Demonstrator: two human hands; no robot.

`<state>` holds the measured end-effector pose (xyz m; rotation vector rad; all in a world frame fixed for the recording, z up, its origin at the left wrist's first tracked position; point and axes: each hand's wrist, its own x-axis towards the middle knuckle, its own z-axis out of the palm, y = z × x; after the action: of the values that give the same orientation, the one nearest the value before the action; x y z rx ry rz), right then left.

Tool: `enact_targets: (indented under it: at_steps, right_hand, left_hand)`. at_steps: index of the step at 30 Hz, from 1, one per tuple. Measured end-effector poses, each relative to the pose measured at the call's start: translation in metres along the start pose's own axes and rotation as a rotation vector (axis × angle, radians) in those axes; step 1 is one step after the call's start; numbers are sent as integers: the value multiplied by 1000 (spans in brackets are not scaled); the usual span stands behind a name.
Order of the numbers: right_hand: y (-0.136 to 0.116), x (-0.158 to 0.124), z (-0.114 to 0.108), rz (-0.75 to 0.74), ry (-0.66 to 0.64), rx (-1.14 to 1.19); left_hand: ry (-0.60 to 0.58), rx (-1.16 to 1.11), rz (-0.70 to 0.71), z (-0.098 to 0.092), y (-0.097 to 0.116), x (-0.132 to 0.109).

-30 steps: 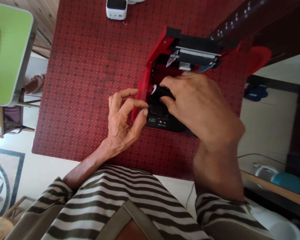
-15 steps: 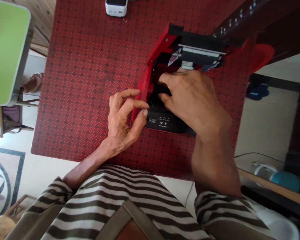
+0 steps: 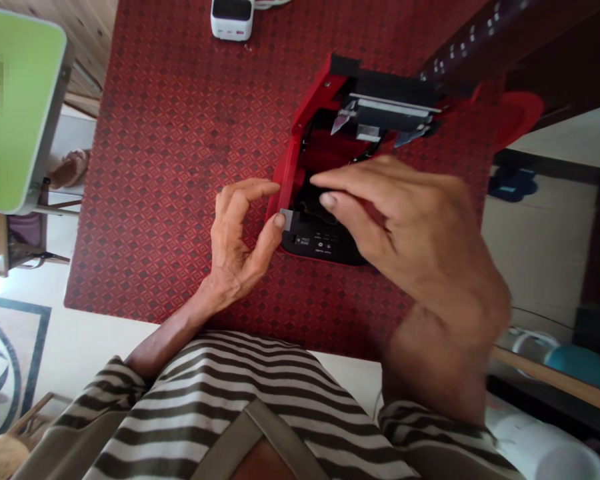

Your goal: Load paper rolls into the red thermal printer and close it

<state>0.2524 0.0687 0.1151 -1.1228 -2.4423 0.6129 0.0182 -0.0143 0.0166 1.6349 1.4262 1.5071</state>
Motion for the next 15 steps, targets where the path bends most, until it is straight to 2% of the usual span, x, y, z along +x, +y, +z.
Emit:
enact_targets:
  at_steps: [3, 7, 15]
  right_hand:
    - [-8, -20, -4, -5, -4, 72]
    - [2, -30, 7, -9, 74, 50]
    - [10, -30, 9, -107, 225, 38]
  left_hand:
    - [-30, -3, -49, 3, -2, -2]
    - [-42, -120, -201, 12, -7, -6]
    - [-55, -117, -190, 16, -15, -6]
